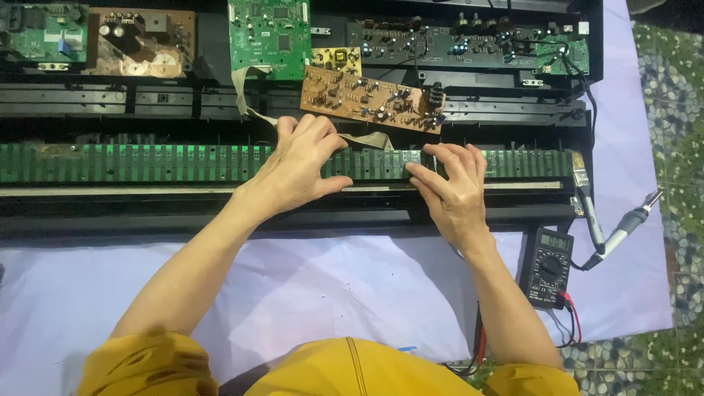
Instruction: The person removes a circuit board from a disassembled electronic device, likely a keyboard, and places it on the work surface. They then handle a long green circuit board, aligning and pressing it into the device's frame.
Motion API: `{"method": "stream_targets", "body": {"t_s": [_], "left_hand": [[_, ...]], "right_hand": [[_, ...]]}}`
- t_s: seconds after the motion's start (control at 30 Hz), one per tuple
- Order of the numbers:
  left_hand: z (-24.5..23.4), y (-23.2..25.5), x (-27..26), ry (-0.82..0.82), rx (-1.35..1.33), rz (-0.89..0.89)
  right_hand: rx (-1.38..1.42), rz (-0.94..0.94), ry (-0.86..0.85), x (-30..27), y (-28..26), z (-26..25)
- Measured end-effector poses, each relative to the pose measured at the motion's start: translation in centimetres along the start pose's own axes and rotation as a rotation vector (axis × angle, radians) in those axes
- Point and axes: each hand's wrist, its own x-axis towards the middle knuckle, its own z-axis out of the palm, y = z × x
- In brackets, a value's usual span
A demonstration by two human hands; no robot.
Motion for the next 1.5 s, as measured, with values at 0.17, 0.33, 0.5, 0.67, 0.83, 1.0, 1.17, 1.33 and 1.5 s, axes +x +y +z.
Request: {"method": "stream_targets", "body": {"t_s": [0.17, 0.33, 0.5, 0.67, 0.83, 1.0, 1.17, 1.33, 1.5], "left_hand": [[0.0, 0.0, 0.0, -0.008, -0.005, -0.004], [-1.6, 0.3, 0.1, -0.058, -0.029, -0.027], [-4.3, 1.0, 0.2, -0.07, 0.006, -0.001], [-4.9, 2.4, 0.3, -0.128, 0.035, 0.036], [-3.9, 1.9, 0.0, -0.132, 0.098, 0.071], [-3.1, 1.4, -0.1, -0.13, 0.128, 0.079], [-2.8, 1.3, 0.1, -0.095, 0.105, 0.09], [-5.1, -1.8, -2.8, 0.094, 0.193, 0.006], [-8.2, -7.2, -10.7, 0.256, 0.241, -0.222]], "right_hand": [[-0.004, 0.001, 0.005, 0.0, -0.1, 0.0], [-0.018, -0.01, 0.012, 0.0, -0.2, 0.1], [0.031, 0.0, 0.106, -0.2, -0.1, -0.1], [0.051, -0.034, 0.152, -0.3, 0.3, 0.0], [0.061, -0.033, 0.172, -0.1, 0.0, -0.1], [0.054, -0.023, 0.169, -0.1, -0.1, -0.1], [0.015, -0.03, 0.144, -0.2, -0.1, -0.8], [0.042, -0.065, 0.132, 0.0, -0.4, -0.5], [-0.018, -0.024, 0.063, -0.4, -0.4, -0.4]]}}
